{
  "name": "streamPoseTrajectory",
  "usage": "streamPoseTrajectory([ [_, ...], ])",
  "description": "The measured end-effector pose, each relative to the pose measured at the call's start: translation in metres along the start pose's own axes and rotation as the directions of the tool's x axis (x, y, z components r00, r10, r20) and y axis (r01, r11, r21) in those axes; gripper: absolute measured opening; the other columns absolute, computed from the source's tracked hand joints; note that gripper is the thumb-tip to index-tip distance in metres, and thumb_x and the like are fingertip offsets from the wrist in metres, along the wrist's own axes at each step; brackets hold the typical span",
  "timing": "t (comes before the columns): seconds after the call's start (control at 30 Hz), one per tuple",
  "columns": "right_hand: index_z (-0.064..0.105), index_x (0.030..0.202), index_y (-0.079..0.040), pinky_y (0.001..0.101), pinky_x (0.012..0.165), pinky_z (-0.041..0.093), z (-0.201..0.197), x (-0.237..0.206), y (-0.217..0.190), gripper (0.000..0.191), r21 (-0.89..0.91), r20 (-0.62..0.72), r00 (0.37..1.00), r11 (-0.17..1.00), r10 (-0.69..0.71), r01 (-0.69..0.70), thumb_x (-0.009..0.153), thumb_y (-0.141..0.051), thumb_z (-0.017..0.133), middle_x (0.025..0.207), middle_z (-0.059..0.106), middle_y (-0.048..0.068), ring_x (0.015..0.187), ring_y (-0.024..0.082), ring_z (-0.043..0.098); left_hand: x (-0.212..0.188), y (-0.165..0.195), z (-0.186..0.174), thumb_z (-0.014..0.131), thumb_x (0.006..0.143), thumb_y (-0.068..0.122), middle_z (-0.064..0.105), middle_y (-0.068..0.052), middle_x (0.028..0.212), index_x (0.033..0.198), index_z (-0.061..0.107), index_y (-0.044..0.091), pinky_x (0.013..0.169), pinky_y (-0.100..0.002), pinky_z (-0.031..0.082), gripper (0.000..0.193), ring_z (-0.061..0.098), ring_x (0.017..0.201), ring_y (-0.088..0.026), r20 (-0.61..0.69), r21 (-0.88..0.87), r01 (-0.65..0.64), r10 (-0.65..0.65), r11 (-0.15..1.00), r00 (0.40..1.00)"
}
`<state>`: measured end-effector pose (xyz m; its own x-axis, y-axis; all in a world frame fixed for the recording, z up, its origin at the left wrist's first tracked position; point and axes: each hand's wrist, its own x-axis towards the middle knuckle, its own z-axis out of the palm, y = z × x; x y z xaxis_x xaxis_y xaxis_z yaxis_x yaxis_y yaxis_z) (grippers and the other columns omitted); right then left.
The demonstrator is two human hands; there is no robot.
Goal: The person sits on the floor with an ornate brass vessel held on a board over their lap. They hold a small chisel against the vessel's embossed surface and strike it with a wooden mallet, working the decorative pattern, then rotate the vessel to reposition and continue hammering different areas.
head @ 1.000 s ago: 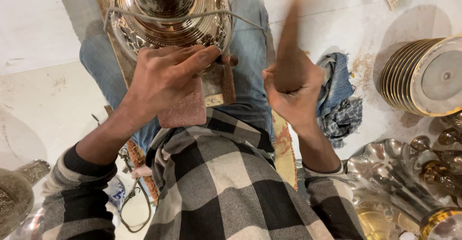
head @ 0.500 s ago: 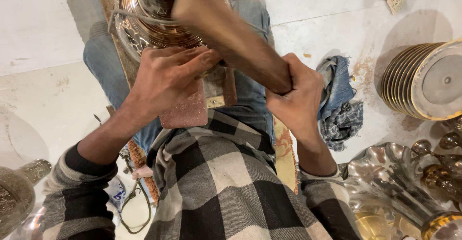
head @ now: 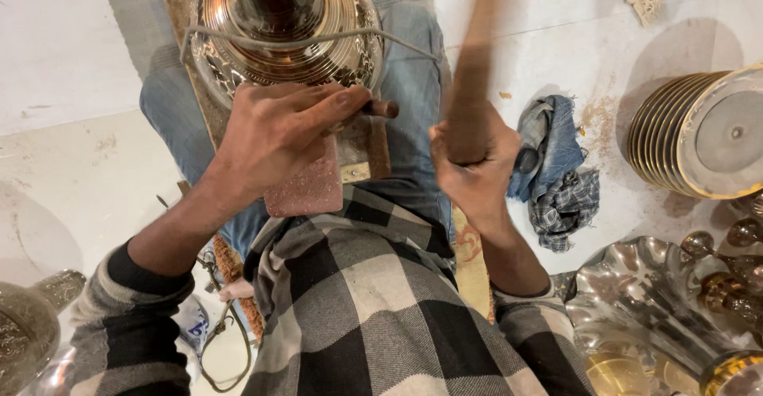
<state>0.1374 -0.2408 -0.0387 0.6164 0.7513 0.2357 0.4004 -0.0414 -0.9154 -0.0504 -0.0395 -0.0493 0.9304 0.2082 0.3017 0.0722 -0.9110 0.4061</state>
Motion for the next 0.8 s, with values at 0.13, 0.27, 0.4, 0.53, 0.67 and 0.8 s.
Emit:
streamPoseTrajectory([
  [0.13,0.067,0.087,-0.001,0.0295,0.054,0.048,-0.003,-0.001,0.003,0.008,-0.194,0.086,0.993,0.979,0.086,-0.068,0.080,0.001,0.070,0.069,0.066,0.007,0.058,0.013,0.063,-0.001,-0.002,0.000,0.068,0.099,0.004,0.080,-0.004,0.109,0.129,0.071,0.017,0.065,-0.031,0.064,0.033,0.079,0.092,-0.019,-0.052,0.026,-0.072,0.073,0.997,0.996],
  [0.27,0.067,0.090,0.000,0.0297,0.057,0.049,-0.004,-0.004,0.002,0.012,-0.159,0.101,0.992,0.986,0.071,-0.055,0.079,0.002,0.069,0.071,0.068,0.007,0.060,0.013,0.064,0.000,-0.002,0.000,0.068,0.099,0.003,0.079,-0.004,0.112,0.130,0.071,0.018,0.067,-0.031,0.065,0.034,0.079,0.094,-0.019,-0.060,0.033,-0.075,0.077,0.997,0.995],
  [0.4,0.070,0.087,-0.003,0.0291,0.053,0.051,0.000,-0.005,0.000,0.004,0.122,0.068,0.977,0.970,0.203,-0.210,0.086,0.001,0.071,0.070,0.069,0.008,0.059,0.013,0.067,0.001,-0.001,0.000,0.064,0.094,-0.006,0.081,-0.005,0.110,0.131,0.073,0.015,0.057,-0.030,0.062,0.043,0.079,0.085,-0.017,-0.047,-0.003,-0.056,0.056,0.998,0.997],
  [0.53,0.064,0.098,0.000,0.0286,0.061,0.048,-0.001,-0.008,-0.003,0.022,-0.207,0.039,0.998,0.978,0.048,-0.039,0.077,0.002,0.069,0.073,0.065,0.007,0.063,0.014,0.062,0.000,-0.002,0.000,0.064,0.096,-0.003,0.079,-0.005,0.109,0.131,0.071,0.014,0.060,-0.031,0.063,0.040,0.079,0.089,-0.019,-0.068,0.002,-0.096,0.096,0.995,0.993],
  [0.67,0.061,0.093,0.001,0.0292,0.059,0.045,-0.008,-0.013,-0.006,0.019,-0.364,0.075,0.984,0.923,0.162,-0.124,0.077,0.002,0.070,0.069,0.057,0.008,0.059,0.015,0.055,-0.004,-0.005,0.004,0.064,0.097,-0.004,0.080,-0.007,0.110,0.127,0.070,0.013,0.056,-0.029,0.061,0.035,0.079,0.087,-0.019,-0.120,0.003,-0.107,0.107,0.994,0.987],
  [0.8,0.064,0.095,-0.001,0.0281,0.059,0.041,0.000,-0.016,0.003,0.017,-0.091,0.065,0.960,0.960,0.272,-0.265,0.080,0.004,0.072,0.072,0.059,0.003,0.064,0.010,0.051,-0.010,-0.004,0.007,0.060,0.093,-0.011,0.080,-0.013,0.111,0.134,0.067,0.012,0.052,-0.026,0.058,0.048,0.076,0.078,-0.016,-0.205,-0.012,-0.008,0.006,1.000,0.979],
])
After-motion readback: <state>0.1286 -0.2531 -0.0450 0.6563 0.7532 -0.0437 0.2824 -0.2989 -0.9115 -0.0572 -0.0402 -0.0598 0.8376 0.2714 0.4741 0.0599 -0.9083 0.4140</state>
